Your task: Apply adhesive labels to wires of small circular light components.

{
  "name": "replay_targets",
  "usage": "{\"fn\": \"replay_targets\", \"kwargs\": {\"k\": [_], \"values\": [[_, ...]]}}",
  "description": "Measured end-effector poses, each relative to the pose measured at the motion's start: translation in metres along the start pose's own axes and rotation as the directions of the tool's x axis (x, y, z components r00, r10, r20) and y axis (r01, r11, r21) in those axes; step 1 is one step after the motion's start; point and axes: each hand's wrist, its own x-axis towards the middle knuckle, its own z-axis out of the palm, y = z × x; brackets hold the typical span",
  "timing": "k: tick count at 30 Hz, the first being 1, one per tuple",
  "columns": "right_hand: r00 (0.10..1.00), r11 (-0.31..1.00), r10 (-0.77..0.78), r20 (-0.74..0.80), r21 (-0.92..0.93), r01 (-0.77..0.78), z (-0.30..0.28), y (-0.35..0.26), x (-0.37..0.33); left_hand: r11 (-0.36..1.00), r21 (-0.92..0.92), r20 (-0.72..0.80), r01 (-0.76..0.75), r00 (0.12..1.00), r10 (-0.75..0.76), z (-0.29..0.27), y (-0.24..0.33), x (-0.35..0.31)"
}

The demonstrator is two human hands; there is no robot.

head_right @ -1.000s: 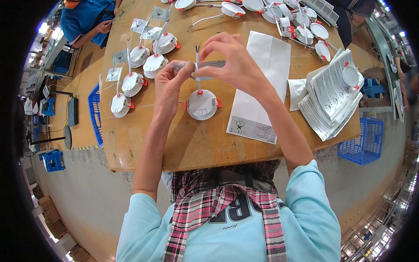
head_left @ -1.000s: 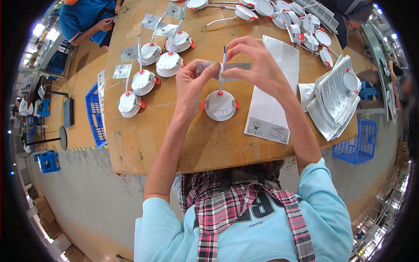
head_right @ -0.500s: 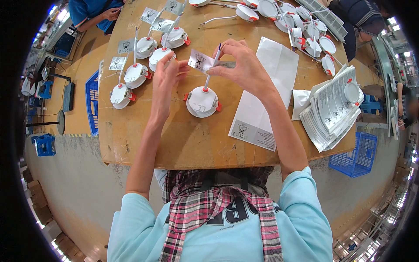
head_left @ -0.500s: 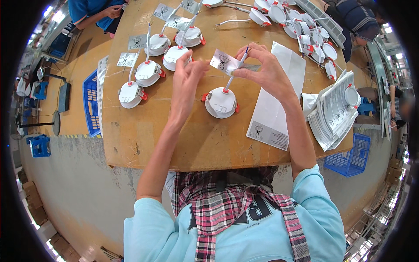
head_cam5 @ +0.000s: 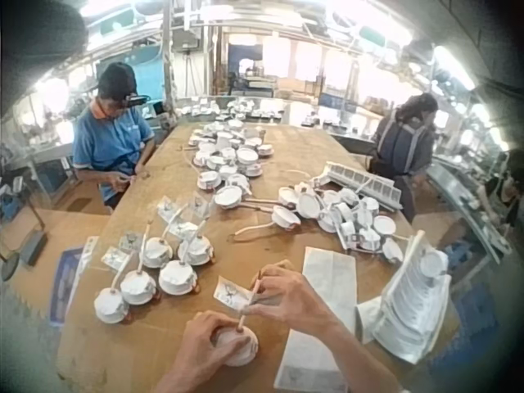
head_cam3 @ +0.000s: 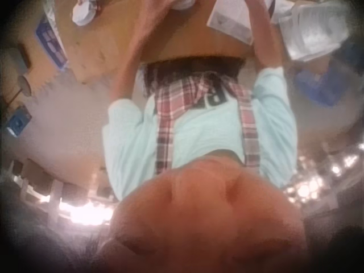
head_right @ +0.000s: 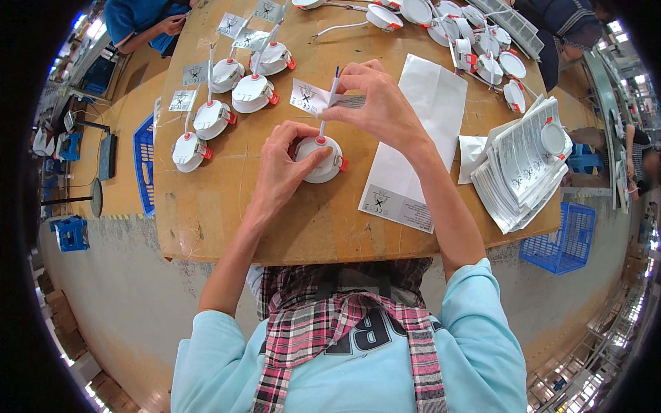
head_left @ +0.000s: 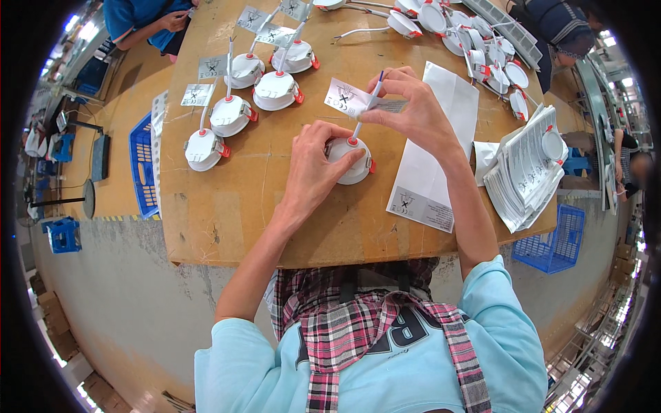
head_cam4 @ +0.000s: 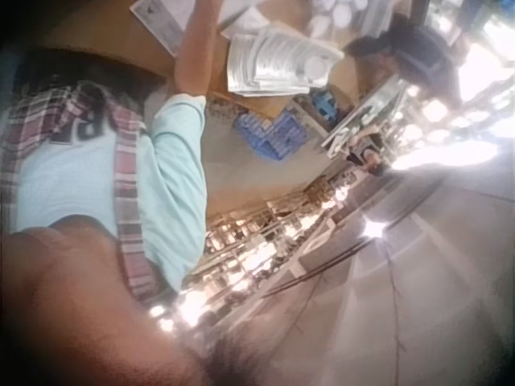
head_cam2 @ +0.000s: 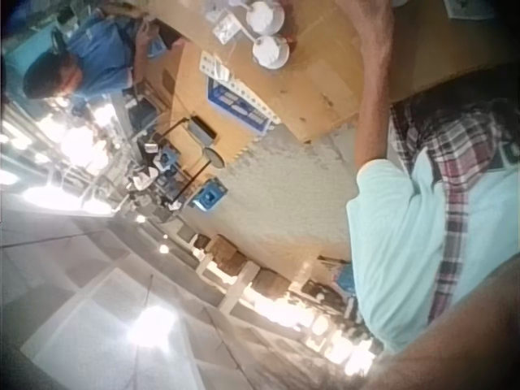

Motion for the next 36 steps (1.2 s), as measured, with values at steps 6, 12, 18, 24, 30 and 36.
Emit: {"fn": "replay_targets", "kwargs": {"k": [6, 12, 18, 24, 30, 36], "values": [[0.996, 0.991, 0.062, -0.068, 0.121, -0.053, 0.001, 0.01, -0.001, 1.0, -0.012, 0.014, 0.017, 1.0, -0.017, 0.003, 0.0, -0.001], [0.984, 0.943, 0.161, -0.076, 0.307, -0.13, 0.002, 0.007, 0.0, 0.995, 0.093, 0.005, -0.03, 1.0, 0.029, 0.001, 0.002, -0.002], [0.997, 0.994, -0.036, -0.068, 0.099, 0.042, -0.011, 0.002, 0.0, 0.728, -0.651, 0.063, 0.212, 0.972, -0.226, -0.026, -0.017, 0.023], [0.993, 0.991, -0.116, -0.009, 0.062, 0.116, -0.016, -0.006, -0.003, 0.531, -0.688, 0.595, 0.494, 0.804, 0.022, -0.013, -0.033, 0.089], [1.0, 0.961, -0.019, -0.007, 0.276, 0.02, -0.013, -0.014, -0.006, 0.605, -0.657, 0.662, 0.449, 0.728, 0.179, 0.022, -0.002, 0.107], [0.994, 0.992, -0.105, -0.004, 0.064, 0.105, -0.017, -0.017, -0.005, 0.397, -0.688, 0.715, 0.608, 0.663, 0.224, 0.025, -0.033, 0.112]]}}
